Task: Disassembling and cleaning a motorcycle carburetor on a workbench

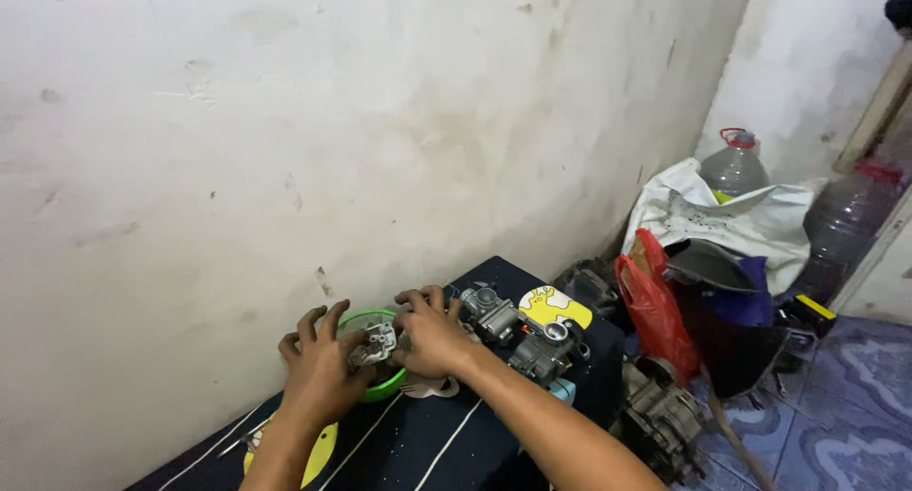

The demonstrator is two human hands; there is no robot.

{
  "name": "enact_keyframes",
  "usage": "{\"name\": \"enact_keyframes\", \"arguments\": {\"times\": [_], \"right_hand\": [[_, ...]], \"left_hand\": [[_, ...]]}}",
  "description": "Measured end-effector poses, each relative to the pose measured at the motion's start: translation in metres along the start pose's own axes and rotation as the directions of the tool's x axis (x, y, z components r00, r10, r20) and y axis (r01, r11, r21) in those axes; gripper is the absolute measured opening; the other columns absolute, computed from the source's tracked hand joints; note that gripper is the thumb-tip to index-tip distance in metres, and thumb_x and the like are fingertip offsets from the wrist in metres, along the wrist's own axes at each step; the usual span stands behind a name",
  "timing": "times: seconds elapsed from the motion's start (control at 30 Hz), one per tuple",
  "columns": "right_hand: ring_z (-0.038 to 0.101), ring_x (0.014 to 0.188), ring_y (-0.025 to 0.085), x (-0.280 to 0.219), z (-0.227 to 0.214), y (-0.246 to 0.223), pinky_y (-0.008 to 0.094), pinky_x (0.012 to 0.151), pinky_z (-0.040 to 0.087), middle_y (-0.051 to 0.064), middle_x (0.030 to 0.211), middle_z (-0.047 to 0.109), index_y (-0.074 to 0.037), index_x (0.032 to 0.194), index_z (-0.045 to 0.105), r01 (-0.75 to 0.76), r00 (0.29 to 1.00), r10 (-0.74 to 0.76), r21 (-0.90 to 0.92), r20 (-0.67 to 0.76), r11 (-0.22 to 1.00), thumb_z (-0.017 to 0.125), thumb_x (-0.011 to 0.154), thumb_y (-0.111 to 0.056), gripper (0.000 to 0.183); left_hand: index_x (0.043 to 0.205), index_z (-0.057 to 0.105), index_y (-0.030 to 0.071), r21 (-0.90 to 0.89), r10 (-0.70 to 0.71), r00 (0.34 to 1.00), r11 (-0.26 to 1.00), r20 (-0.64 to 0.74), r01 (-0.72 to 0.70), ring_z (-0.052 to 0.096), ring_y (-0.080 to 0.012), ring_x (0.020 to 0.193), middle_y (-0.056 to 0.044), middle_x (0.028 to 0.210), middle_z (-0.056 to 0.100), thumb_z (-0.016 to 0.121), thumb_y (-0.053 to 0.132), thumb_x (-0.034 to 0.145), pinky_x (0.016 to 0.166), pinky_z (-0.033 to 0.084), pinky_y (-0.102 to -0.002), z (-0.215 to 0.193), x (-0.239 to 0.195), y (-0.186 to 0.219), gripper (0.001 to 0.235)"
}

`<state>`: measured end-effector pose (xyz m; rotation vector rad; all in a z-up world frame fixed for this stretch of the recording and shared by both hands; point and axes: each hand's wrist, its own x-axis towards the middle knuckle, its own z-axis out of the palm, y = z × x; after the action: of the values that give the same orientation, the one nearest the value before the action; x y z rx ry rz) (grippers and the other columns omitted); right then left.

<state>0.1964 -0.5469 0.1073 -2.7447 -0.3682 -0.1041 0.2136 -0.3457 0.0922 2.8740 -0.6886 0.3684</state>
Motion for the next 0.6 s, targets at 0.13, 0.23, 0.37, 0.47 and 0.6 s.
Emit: {"name": "enact_keyframes", "arguments": {"times": [0.13,0.23,0.37,0.47,0.6], "right_hand": [[0.017,0.142,0.044,-0.001,-0.003,0.0,0.066,0.105,0.019,0.01,0.16,0.031,-0.011,0.118,0.069,-0.002,0.998,0.0,0.032,0.058,0.999,0.074,0.08,-0.039,0.048],[0.022,0.14,0.043,0.004,0.003,0.004,0.063,0.099,0.024,0.011,0.155,0.038,-0.015,0.117,0.071,0.036,0.997,-0.037,-0.016,-0.07,0.999,0.072,0.075,-0.037,0.048],[0.017,0.143,0.041,-0.001,-0.012,-0.006,0.068,0.107,0.02,0.011,0.157,0.032,-0.01,0.126,0.064,-0.025,0.998,0.025,-0.004,0.061,1.0,0.076,0.085,-0.038,0.051],[0.019,0.142,0.041,-0.001,-0.004,0.001,0.064,0.102,0.022,0.01,0.155,0.036,-0.013,0.126,0.066,0.019,1.0,-0.02,0.03,0.014,0.999,0.073,0.083,-0.04,0.051],[0.029,0.136,0.039,0.004,0.003,0.011,0.064,0.094,0.03,0.007,0.148,0.048,-0.019,0.129,0.064,0.068,0.987,-0.051,0.101,-0.155,0.993,0.072,0.079,-0.049,0.059]], "left_hand": [[0.111,0.073,0.033,0.002,0.038,0.998,0.999,-0.046,-0.038,0.026,-0.0379,0.143,-0.002,0.159,0.034,0.076,0.042,0.071,0.099,0.031,-0.065,-0.006,-0.002,0.001,0.041],[0.115,0.072,0.033,0.046,0.017,0.999,0.999,-0.044,-0.015,0.027,-0.0362,0.145,-0.001,0.16,0.034,0.079,0.046,0.07,0.102,0.032,-0.066,-0.004,0.0,0.002,0.047],[0.113,0.072,0.029,0.029,-0.003,1.0,1.0,-0.019,0.003,0.026,-0.0369,0.143,0.0,0.158,0.034,0.076,0.043,0.074,0.101,0.031,-0.067,-0.002,0.002,0.003,0.042],[0.115,0.071,0.029,-0.005,-0.002,0.999,1.0,-0.037,0.002,0.025,-0.0381,0.143,-0.001,0.159,0.034,0.075,0.043,0.075,0.099,0.031,-0.067,-0.015,-0.006,0.006,0.043],[0.117,0.072,0.032,-0.066,0.05,0.97,0.996,-0.239,-0.068,0.031,-0.0384,0.139,-0.005,0.156,0.041,0.078,0.04,0.068,0.097,0.03,-0.065,-0.016,-0.006,0.002,0.05]]}}
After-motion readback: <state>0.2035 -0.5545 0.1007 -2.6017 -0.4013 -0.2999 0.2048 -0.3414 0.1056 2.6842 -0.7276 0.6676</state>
